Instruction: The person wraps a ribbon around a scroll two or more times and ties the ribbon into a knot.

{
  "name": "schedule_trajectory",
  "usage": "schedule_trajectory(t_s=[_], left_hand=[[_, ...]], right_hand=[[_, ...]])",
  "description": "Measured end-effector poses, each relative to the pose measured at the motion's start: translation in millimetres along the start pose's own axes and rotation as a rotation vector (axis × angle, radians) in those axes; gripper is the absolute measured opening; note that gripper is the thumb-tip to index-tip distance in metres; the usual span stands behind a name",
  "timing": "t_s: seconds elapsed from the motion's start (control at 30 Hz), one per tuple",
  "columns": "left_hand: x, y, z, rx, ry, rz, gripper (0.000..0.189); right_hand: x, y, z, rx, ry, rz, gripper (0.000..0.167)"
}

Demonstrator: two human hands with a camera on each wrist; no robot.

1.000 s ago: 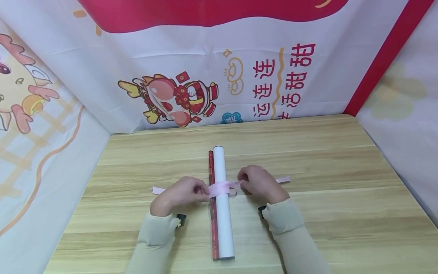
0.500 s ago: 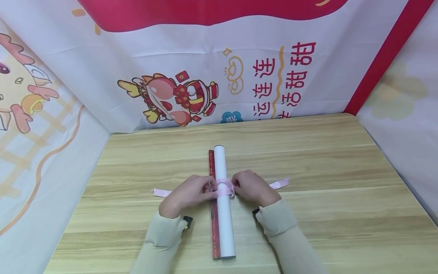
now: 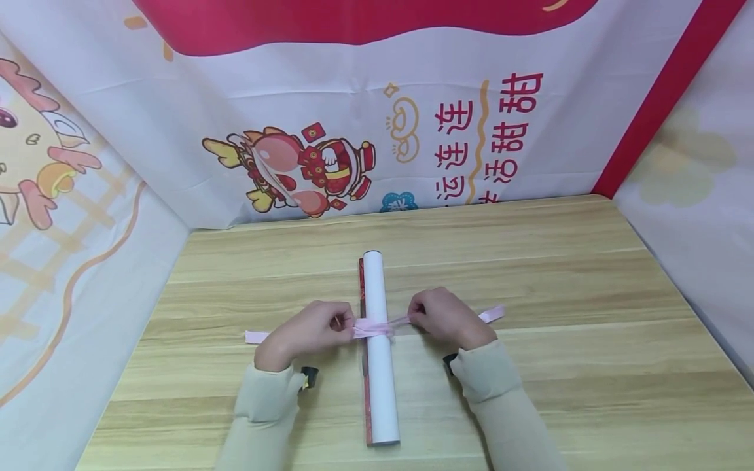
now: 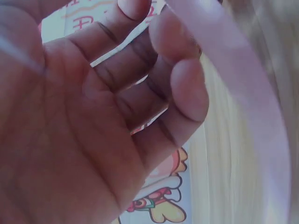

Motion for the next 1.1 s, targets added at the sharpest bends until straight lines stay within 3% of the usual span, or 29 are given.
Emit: schedule_trajectory(t_s=[0.43, 0.63, 0.73, 0.9, 0.97, 1.1], left_hand=[[8.4, -9.3, -14.0, 0.021, -0.007, 0.016, 0.005], [4.6, -4.2, -9.7, -0.005, -0.052, -0.014, 0.006], [1.7, 0.0, -5.1, 0.000, -0.074, -0.018, 0.005], [-1.7, 5.2, 0.6, -0.003, -0.072, -0.035, 0.021], [-3.3, 6.8, 1.8, -0.018, -0.048, -0.035, 0.022], [-7.5, 9.7, 3.5, -0.034, -0.014, -0.030, 0.020]], right_hand=[[15.5, -19.9, 25.8, 0.021, 0.068, 0.035, 0.010], [19.0, -22.8, 31.5, 0.029, 0.114, 0.030, 0.010], [14.0, -18.1, 24.3, 0.018, 0.074, 0.044, 0.019], [1.3, -1.9, 0.1, 0.026, -0.063, 0.055, 0.033], [-3.2, 5.2, -9.5, 0.027, -0.100, 0.037, 0.033], [-7.5, 15.3, -20.1, 0.006, -0.080, 0.010, 0.017]])
Point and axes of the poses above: each hand's wrist, its own x-axis away from the middle knuckle, its own y-axis out of the palm, z = x × y, the point moved 1 cm from there along -x, towards the middle knuckle, and after that the axes turned 9 degrees about -z, right-handed, at the moved point
